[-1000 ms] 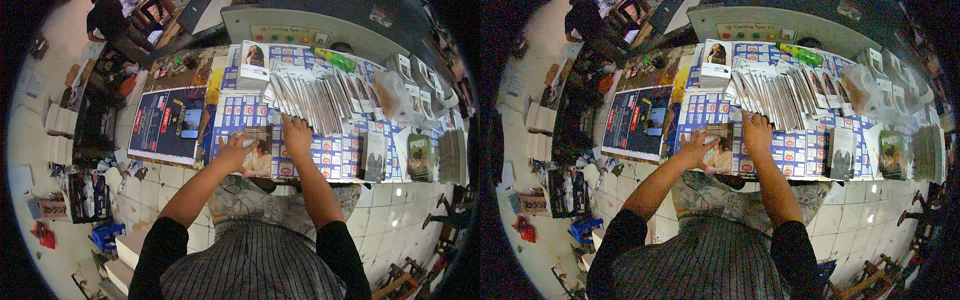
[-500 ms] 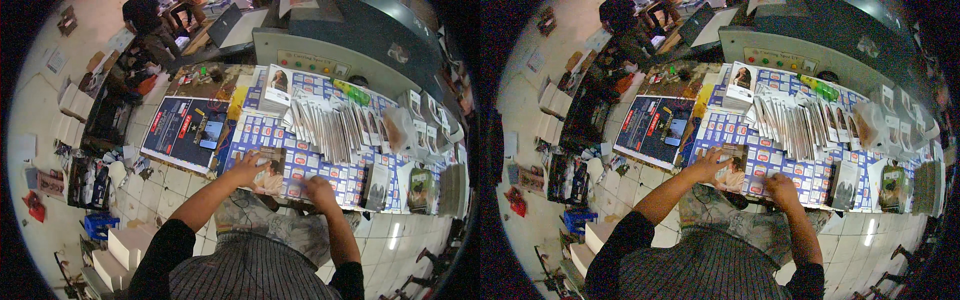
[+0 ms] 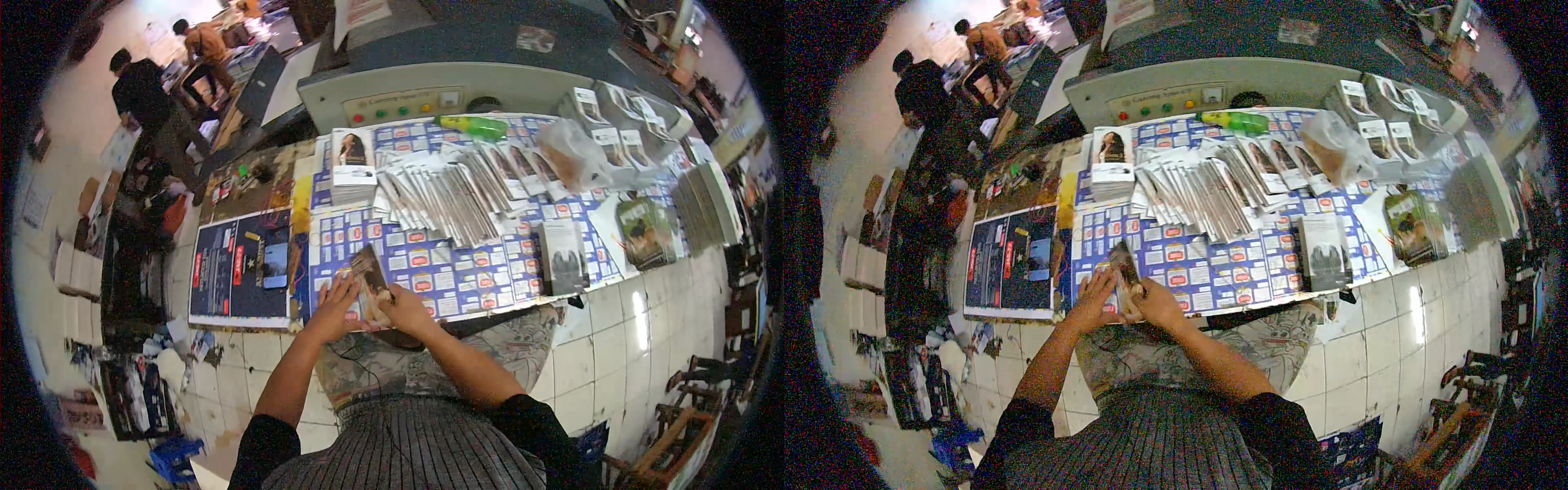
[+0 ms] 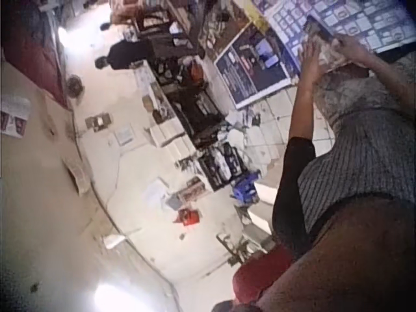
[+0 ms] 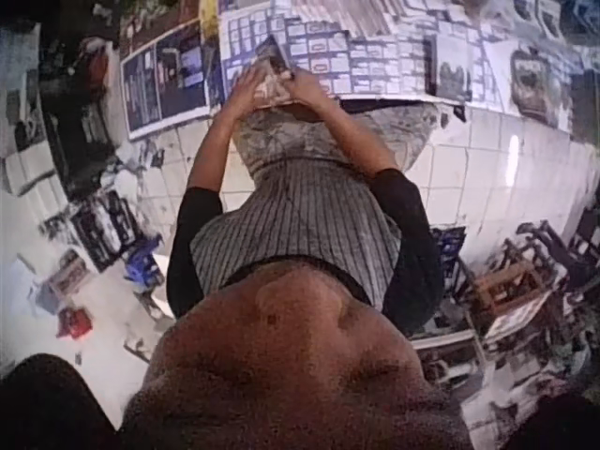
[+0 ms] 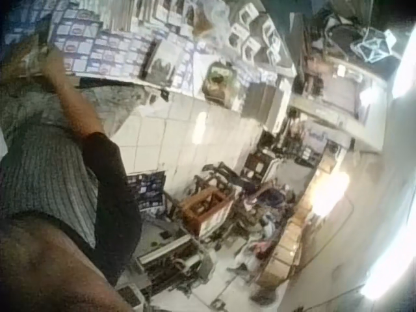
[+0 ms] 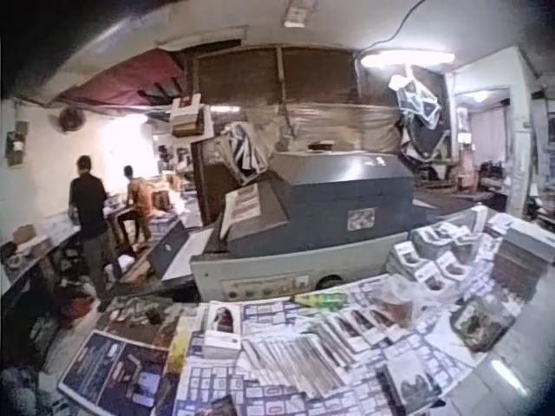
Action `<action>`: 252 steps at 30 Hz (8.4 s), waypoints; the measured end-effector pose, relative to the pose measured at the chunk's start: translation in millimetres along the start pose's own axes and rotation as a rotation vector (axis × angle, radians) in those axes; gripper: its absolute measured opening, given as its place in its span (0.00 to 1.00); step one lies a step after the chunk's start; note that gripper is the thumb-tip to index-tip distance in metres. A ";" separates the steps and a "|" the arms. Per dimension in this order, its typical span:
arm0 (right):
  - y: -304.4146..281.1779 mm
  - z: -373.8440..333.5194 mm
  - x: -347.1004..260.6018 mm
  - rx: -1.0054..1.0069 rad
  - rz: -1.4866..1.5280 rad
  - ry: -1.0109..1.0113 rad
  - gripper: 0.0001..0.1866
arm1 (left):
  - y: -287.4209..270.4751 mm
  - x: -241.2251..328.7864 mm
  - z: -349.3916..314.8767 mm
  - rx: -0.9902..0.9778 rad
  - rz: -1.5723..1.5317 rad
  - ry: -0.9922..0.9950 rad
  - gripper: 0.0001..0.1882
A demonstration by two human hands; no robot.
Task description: The person picks up individual small packets from a large pile and organizes them into stacks on a patterned table.
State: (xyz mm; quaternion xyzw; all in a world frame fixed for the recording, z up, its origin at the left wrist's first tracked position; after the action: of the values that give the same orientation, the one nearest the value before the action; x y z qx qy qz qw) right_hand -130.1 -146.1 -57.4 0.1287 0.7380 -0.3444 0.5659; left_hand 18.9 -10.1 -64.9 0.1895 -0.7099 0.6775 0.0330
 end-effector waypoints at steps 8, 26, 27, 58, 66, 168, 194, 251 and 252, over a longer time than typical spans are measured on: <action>-219.1 6.2 -103.4 1.029 -0.552 -0.456 0.22 | -12.1 11.6 -1.0 0.009 0.073 -0.071 0.59; -308.7 -28.5 36.7 0.981 -0.866 0.071 0.41 | -5.9 14.0 -0.7 0.020 0.059 -0.060 0.59; -325.2 -52.9 64.2 1.032 -1.034 0.180 0.40 | -10.1 20.2 7.6 0.002 0.045 -0.045 0.59; -51.6 -71.8 -93.0 0.273 -0.569 -0.522 0.36 | 12.1 90.6 -26.5 0.176 -1.541 -0.671 0.24; -50.7 -54.0 -66.7 0.032 0.416 -0.018 0.14 | -4.5 87.8 -26.4 0.177 -2.257 -0.183 0.36; 8.0 11.9 -19.1 -0.019 -0.936 -0.580 0.37 | -14.8 0.9 3.0 0.221 0.021 -0.016 0.53; -119.2 -19.0 35.3 0.637 -0.939 -0.153 0.33 | -32.9 13.8 22.0 -0.044 0.054 -0.058 0.55; -73.6 1.2 -45.2 0.165 0.365 0.021 0.12 | -12.5 5.2 3.4 0.111 -0.109 -0.116 0.58; -105.4 10.4 -19.3 0.296 0.634 -0.012 0.16 | -13.5 11.6 12.3 0.133 -0.089 -0.112 0.59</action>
State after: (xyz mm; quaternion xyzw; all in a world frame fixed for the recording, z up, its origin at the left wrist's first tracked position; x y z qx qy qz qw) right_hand -177.1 -225.9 -2.6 0.4302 0.6000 -0.2557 0.6241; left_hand 15.0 -24.7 -49.6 0.2601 -0.6549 0.7095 0.0107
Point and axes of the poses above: each hand's wrist, its own z-axis towards the middle knuckle, its own y-axis out of the palm, x = y × z, the point moved 5 cm from there along z, towards the middle knuckle, and after that the axes turned 8 degrees about x, right-handed, at the moved point
